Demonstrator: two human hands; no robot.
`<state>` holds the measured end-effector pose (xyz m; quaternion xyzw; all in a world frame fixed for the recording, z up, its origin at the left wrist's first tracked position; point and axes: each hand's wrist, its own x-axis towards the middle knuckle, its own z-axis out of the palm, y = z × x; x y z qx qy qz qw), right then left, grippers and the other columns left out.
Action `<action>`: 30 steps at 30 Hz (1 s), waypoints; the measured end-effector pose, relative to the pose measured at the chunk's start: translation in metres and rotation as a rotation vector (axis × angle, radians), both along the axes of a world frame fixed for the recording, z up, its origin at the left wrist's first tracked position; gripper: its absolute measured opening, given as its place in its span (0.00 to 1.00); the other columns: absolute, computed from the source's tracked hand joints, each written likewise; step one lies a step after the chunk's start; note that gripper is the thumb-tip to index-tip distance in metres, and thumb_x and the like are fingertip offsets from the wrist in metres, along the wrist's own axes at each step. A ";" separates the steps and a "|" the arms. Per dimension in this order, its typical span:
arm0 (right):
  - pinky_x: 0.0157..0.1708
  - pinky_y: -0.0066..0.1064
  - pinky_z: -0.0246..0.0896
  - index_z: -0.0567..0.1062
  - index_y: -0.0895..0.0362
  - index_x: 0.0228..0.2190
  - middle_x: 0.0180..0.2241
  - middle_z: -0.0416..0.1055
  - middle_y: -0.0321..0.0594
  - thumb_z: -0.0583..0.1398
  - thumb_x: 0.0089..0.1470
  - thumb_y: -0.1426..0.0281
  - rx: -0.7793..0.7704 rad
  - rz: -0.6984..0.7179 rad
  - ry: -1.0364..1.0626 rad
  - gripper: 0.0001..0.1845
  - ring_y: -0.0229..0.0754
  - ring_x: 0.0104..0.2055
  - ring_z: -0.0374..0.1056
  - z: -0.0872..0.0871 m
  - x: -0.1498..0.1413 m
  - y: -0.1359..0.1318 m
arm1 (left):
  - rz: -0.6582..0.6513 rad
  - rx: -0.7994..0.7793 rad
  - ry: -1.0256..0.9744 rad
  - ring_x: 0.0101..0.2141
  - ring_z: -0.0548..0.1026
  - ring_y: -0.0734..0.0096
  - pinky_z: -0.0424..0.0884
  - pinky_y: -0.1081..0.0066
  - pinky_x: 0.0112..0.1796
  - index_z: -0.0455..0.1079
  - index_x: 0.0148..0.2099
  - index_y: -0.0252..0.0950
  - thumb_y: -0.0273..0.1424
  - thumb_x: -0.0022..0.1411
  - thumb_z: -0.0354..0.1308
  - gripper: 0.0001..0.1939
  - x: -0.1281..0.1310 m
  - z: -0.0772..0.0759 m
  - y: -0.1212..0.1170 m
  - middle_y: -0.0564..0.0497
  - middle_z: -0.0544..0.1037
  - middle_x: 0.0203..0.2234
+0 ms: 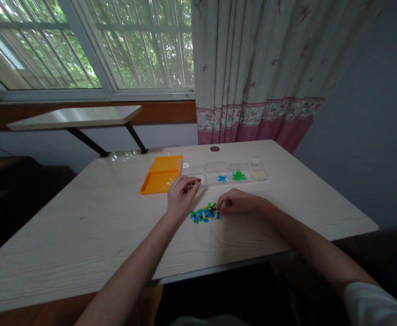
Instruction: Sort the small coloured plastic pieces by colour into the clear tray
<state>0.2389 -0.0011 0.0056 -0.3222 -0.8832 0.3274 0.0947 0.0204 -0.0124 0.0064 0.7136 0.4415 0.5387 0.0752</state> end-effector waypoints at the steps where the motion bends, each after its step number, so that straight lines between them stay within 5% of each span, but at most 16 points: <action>1: 0.23 0.21 0.52 0.77 0.56 0.33 0.20 0.69 0.32 0.60 0.45 0.68 0.003 0.000 -0.001 0.11 0.30 0.21 0.60 0.000 0.000 0.000 | 0.020 -0.006 -0.011 0.24 0.65 0.77 0.63 0.76 0.25 0.72 0.35 0.36 0.33 0.55 0.57 0.07 -0.001 -0.001 0.002 0.51 0.71 0.27; 10: 0.24 0.22 0.51 0.77 0.57 0.32 0.20 0.67 0.32 0.59 0.48 0.68 0.025 -0.005 0.001 0.09 0.30 0.21 0.59 -0.004 0.001 0.001 | 0.333 -0.200 0.036 0.23 0.66 0.72 0.59 0.74 0.24 0.73 0.35 0.35 0.37 0.54 0.55 0.11 -0.028 -0.024 0.032 0.52 0.70 0.21; 15: 0.23 0.22 0.48 0.75 0.58 0.33 0.21 0.65 0.32 0.57 0.49 0.69 -0.009 -0.102 0.047 0.09 0.30 0.22 0.57 -0.010 0.000 0.004 | 0.344 -0.232 0.107 0.22 0.66 0.73 0.58 0.74 0.23 0.73 0.39 0.35 0.37 0.55 0.53 0.14 -0.035 -0.026 0.035 0.51 0.71 0.21; 25: 0.20 0.23 0.41 0.70 0.58 0.33 0.16 0.52 0.26 0.54 0.52 0.63 0.015 -0.261 0.225 0.12 0.30 0.18 0.47 -0.019 -0.009 0.006 | -0.314 -0.309 0.270 0.19 0.62 0.79 0.58 0.78 0.21 0.74 0.34 0.34 0.33 0.56 0.54 0.10 -0.002 -0.018 0.011 0.55 0.67 0.17; 30: 0.19 0.23 0.40 0.69 0.58 0.33 0.14 0.51 0.26 0.54 0.52 0.63 0.039 -0.296 0.260 0.11 0.31 0.18 0.47 -0.018 -0.015 0.003 | -0.371 -0.312 0.326 0.18 0.60 0.80 0.56 0.78 0.22 0.74 0.34 0.34 0.33 0.55 0.56 0.08 0.007 -0.017 0.005 0.57 0.64 0.15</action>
